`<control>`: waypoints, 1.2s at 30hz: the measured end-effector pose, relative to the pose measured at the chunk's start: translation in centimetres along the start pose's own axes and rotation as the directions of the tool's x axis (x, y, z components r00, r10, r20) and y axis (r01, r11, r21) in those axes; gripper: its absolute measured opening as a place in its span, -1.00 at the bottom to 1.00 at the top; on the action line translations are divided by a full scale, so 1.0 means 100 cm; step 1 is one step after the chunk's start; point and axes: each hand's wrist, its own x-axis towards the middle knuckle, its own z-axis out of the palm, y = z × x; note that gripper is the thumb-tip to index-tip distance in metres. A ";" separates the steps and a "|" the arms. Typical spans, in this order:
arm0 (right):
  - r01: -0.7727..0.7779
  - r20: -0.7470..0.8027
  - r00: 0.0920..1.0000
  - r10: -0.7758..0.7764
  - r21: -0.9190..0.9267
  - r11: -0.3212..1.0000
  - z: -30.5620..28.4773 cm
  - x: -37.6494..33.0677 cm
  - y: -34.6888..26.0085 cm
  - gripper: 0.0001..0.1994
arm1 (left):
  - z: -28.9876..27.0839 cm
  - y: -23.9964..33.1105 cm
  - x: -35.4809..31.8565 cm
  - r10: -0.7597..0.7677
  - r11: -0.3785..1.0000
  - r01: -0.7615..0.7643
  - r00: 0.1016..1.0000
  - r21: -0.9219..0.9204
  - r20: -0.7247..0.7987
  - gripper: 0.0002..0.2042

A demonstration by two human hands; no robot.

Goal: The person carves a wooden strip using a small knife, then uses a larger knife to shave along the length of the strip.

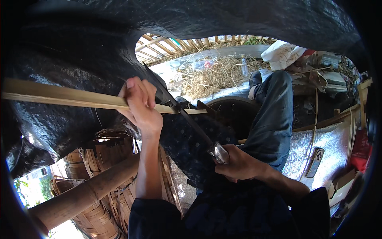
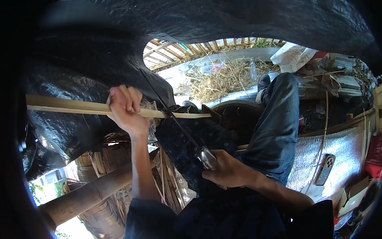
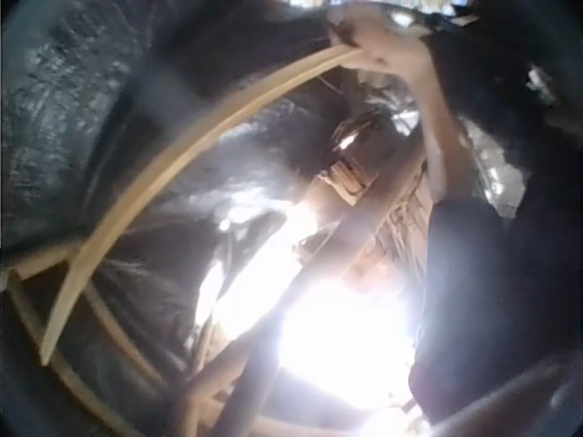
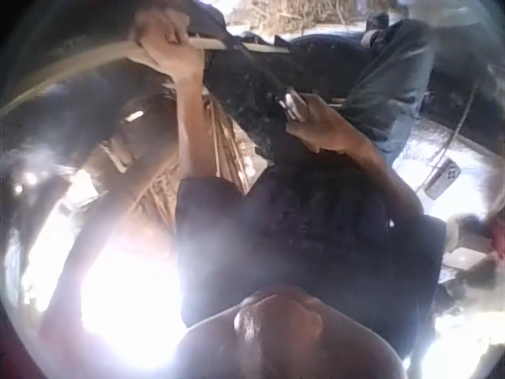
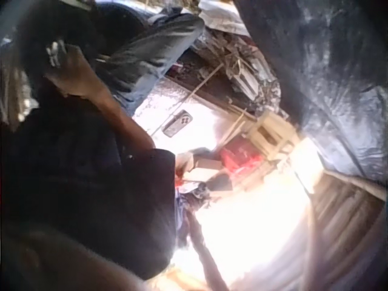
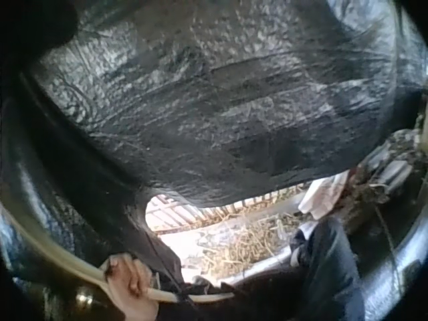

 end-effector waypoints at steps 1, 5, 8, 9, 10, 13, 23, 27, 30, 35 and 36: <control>0.006 -0.008 1.000 -0.006 -0.011 1.000 0.001 -0.001 0.000 -0.85 | 0.001 0.000 -0.001 -0.002 1.000 0.002 1.000 -0.002 0.002 -0.59; 0.001 -0.005 1.000 -0.001 0.015 1.000 -0.001 -0.004 0.001 -0.84 | 0.009 0.001 -0.005 -0.001 0.998 0.012 0.986 0.061 -0.165 -0.59; 0.010 -0.032 0.999 -0.011 -0.025 1.000 -0.001 -0.003 0.008 -0.83 | 0.013 0.000 -0.003 -0.017 0.991 0.048 0.973 0.128 -0.232 -0.60; 0.010 -0.027 1.000 -0.011 -0.020 1.000 -0.002 -0.003 0.010 -0.83 | 0.014 -0.001 -0.002 -0.019 0.986 0.058 0.971 0.154 -0.240 -0.61; 0.011 -0.019 1.000 -0.011 -0.015 1.000 -0.003 -0.003 0.012 -0.82 | 0.011 -0.002 -0.002 -0.019 0.986 0.058 0.970 0.156 -0.242 -0.61; 0.007 0.049 0.999 -0.008 0.032 0.999 -0.009 -0.002 0.008 -0.81 | 0.001 -0.005 0.000 0.001 0.997 0.011 0.987 0.076 -0.160 -0.59; 0.112 -0.005 0.993 -0.117 0.339 0.934 0.000 0.003 0.002 -0.84 | 0.004 -0.001 0.000 -0.046 0.999 0.045 0.992 -0.016 -0.120 -0.61; 0.025 0.009 1.000 -0.026 0.138 0.990 -0.004 0.004 -0.010 -0.87 | 0.004 -0.002 -0.005 -0.087 0.994 0.072 0.977 -0.080 -0.196 -0.66; 0.142 -0.027 0.989 -0.143 -0.013 0.990 -0.006 -0.005 -0.029 -0.88 | 0.003 -0.004 -0.002 -0.029 0.998 0.035 0.991 0.045 -0.134 -0.67; 0.176 -0.111 0.982 -0.149 0.295 0.939 0.008 -0.008 -0.015 -0.87 | 0.001 0.000 -0.005 -0.029 0.999 0.031 0.993 0.024 -0.111 -0.65; 0.054 -0.074 0.997 -0.036 0.256 0.965 0.006 0.001 0.007 -0.87 | 0.008 -0.002 -0.005 -0.031 0.999 0.034 0.989 0.013 -0.143 -0.65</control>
